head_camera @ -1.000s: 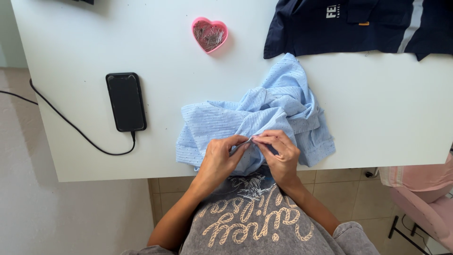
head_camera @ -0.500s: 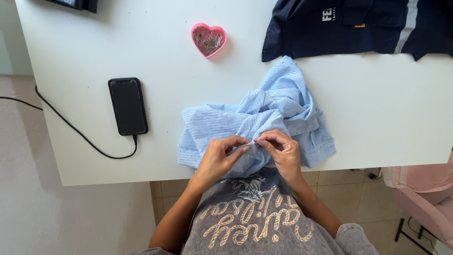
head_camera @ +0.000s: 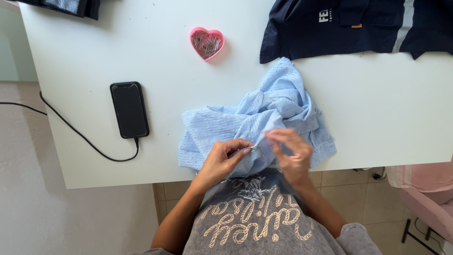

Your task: Pinning the edges of a light blue garment on a work table using pins from a holder.

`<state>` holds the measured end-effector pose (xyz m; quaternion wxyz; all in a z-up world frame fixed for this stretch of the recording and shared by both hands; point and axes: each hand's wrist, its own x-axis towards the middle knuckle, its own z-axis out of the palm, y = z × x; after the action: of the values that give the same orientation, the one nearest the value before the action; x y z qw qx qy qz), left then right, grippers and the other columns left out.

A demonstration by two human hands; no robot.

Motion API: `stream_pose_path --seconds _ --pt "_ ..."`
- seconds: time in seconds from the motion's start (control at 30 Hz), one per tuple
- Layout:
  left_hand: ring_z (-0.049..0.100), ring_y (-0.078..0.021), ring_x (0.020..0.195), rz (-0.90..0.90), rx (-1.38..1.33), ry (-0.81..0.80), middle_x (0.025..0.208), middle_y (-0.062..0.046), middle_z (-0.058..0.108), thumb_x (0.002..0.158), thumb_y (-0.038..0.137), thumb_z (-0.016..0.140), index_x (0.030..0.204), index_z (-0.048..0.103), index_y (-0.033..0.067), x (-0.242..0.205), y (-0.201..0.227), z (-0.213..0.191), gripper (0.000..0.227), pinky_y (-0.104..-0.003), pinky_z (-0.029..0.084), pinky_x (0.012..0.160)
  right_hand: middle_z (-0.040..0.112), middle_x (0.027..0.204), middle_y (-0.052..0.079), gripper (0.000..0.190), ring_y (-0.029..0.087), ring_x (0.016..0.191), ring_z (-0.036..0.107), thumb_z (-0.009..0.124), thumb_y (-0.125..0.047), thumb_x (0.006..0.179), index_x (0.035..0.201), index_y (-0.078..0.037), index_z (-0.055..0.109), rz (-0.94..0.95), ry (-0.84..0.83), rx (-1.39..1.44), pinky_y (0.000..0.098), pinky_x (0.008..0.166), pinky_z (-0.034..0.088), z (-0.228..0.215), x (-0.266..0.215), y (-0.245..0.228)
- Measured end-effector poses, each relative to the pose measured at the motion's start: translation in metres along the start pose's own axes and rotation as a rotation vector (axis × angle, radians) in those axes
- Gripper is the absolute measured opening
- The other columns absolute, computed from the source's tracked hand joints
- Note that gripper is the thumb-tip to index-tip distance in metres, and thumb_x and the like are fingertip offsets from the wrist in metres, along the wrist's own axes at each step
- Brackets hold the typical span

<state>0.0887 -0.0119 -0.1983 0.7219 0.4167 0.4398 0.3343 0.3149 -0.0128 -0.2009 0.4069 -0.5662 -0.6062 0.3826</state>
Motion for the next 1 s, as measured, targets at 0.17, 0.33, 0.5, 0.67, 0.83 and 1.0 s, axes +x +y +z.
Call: stream_pose_path --seconds 0.17,0.33,0.5,0.67,0.83,1.0 --pt "0.066 -0.0175 0.096 0.092 0.017 -0.121 0.103 -0.018 0.084 0.108 0.005 0.064 0.122 0.082 0.0023 -0.006 0.017 -0.009 0.023 -0.040 0.057 0.093 0.082 0.119 0.009 0.031 0.033 0.125 0.073 0.084 -0.030 0.094 0.118 -0.009 0.082 -0.408 -0.399 -0.138 0.0519 0.116 0.050 -0.038 0.070 -0.020" --pt "0.057 -0.0117 0.080 0.136 0.090 -0.185 0.081 -0.008 0.074 0.108 0.004 0.063 0.121 0.081 0.0012 -0.012 0.041 -0.032 0.022 -0.031 0.052 0.075 0.080 0.092 0.001 0.009 0.024 0.100 0.078 0.085 -0.017 0.093 0.098 -0.011 0.083 -0.420 -0.653 0.079 0.0515 0.114 0.050 -0.040 0.094 -0.011" --pt "0.059 -0.0252 0.072 0.261 0.401 -0.172 0.079 -0.023 0.070 0.105 -0.003 0.057 0.118 0.076 -0.0065 -0.022 0.095 -0.043 0.023 -0.041 0.052 0.071 0.084 0.083 0.008 0.005 0.027 0.083 0.081 0.083 -0.011 0.093 0.091 -0.009 0.086 -0.337 -0.753 0.303 0.0494 0.094 0.061 -0.038 0.089 -0.037" --pt "0.073 -0.0260 0.084 0.602 0.768 -0.050 0.086 -0.008 0.074 0.102 0.011 0.073 0.111 0.074 0.0051 -0.026 0.087 0.002 0.011 -0.039 0.059 0.082 0.072 0.080 0.003 0.009 0.023 0.066 0.070 0.085 -0.017 0.095 0.092 -0.010 0.082 -0.598 -0.662 0.080 0.0376 0.061 0.060 -0.034 0.080 -0.072" --pt "0.059 -0.0252 0.066 0.587 0.534 -0.130 0.079 -0.008 0.060 0.106 0.011 0.071 0.111 0.071 0.0033 -0.046 0.103 -0.012 0.009 -0.037 0.047 0.061 0.070 0.116 0.013 0.028 0.031 0.105 0.069 0.078 -0.023 0.100 0.122 -0.006 0.073 -0.579 -0.677 0.219 0.0501 0.096 0.058 -0.047 0.089 -0.082" --pt "0.047 -0.0187 0.058 0.583 0.193 -0.326 0.073 -0.003 0.052 0.104 0.006 0.071 0.106 0.079 0.0006 -0.049 0.098 -0.034 0.010 -0.032 0.047 0.054 0.072 0.114 0.020 0.031 0.043 0.106 0.071 0.088 -0.017 0.091 0.111 0.002 0.073 -0.697 -0.402 0.278 0.0587 0.093 0.059 -0.021 0.077 -0.050"
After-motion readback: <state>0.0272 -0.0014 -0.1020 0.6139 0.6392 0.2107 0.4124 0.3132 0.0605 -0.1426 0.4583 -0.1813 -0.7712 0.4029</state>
